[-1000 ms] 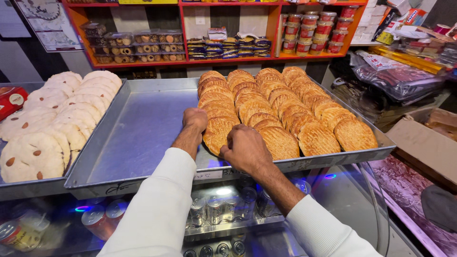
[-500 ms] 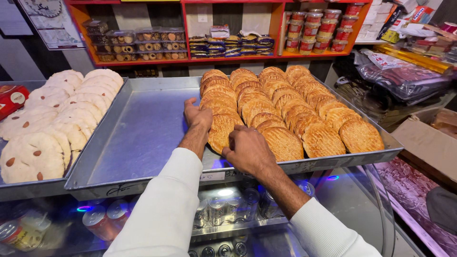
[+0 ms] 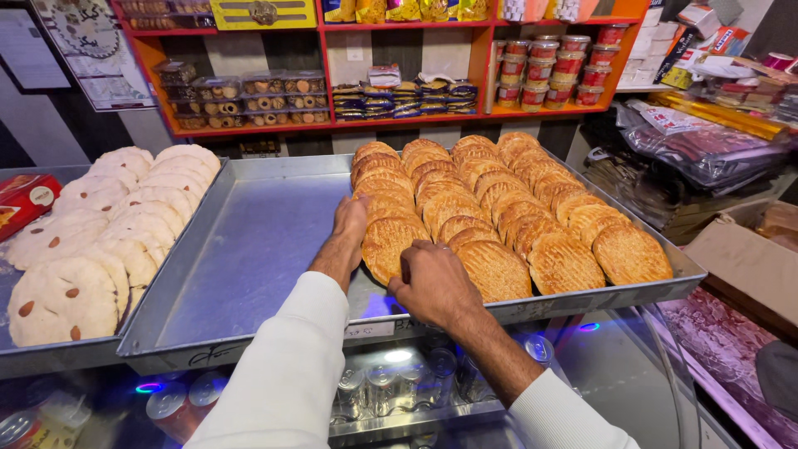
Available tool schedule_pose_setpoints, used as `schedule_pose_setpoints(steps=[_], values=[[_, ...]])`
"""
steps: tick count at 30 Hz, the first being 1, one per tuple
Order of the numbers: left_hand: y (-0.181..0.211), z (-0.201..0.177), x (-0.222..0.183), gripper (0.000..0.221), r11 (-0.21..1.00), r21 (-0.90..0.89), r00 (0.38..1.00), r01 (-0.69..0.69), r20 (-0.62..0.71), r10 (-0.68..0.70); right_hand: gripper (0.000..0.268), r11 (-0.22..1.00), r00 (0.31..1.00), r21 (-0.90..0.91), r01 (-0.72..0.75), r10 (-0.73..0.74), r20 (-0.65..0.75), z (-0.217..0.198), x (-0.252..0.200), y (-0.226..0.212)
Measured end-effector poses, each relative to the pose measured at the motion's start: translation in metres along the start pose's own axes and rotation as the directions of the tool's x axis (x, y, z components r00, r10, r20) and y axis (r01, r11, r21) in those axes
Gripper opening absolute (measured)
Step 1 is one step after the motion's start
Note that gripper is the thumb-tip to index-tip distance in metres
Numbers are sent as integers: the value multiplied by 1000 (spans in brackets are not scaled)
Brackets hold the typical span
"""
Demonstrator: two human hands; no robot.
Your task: The person picks up round breads one at a time from a metal tray, turns them over by hand to check the surface, occasionally picks small crumbs or imperfections off the bread, and arranges the breads in neat rows on a larger tray.
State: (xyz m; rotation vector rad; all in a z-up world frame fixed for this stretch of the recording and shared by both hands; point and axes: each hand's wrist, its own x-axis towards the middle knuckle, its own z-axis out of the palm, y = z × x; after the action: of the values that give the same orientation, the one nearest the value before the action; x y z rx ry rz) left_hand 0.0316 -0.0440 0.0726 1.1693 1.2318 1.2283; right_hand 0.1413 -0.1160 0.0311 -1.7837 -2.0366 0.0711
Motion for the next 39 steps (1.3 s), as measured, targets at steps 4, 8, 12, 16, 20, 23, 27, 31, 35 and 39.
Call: schedule_pose_setpoints(steps=[4,8,12,16,20,23,27,31,35,39], values=[[-37,-11,59,77,999,-49,999,0,48,2,31,1000,1000,23,3,-3,-14,0,0,-1],[-14,-12,33,74,998,56,996,16,90,-21,30,1000,1000,26,2,-1,-30,2,2,1],[-25,-14,41,84,993,113,996,46,69,-54,31,999,1000,35,4,-4,-20,3,2,1],[39,-11,-37,79,996,20,989,88,116,-89,31,999,1000,41,-2,3,-8,1,3,1],[42,-12,-42,79,987,-62,982,149,125,-140,31,999,1000,44,4,-3,-10,4,3,2],[36,-12,-32,78,986,-61,980,154,137,-145,31,999,1000,41,17,-16,-23,7,5,3],[67,-7,-73,82,991,9,978,137,159,-136,30,999,999,39,21,-19,-41,5,3,4],[39,-6,-40,83,991,71,986,114,111,-121,30,998,999,60,9,-7,-41,2,2,3],[-24,-1,36,81,974,210,991,86,82,-105,29,998,998,57,14,-11,-55,3,1,3],[-35,8,43,83,960,277,997,44,50,-60,29,999,998,34,20,-19,-52,1,-3,2]])
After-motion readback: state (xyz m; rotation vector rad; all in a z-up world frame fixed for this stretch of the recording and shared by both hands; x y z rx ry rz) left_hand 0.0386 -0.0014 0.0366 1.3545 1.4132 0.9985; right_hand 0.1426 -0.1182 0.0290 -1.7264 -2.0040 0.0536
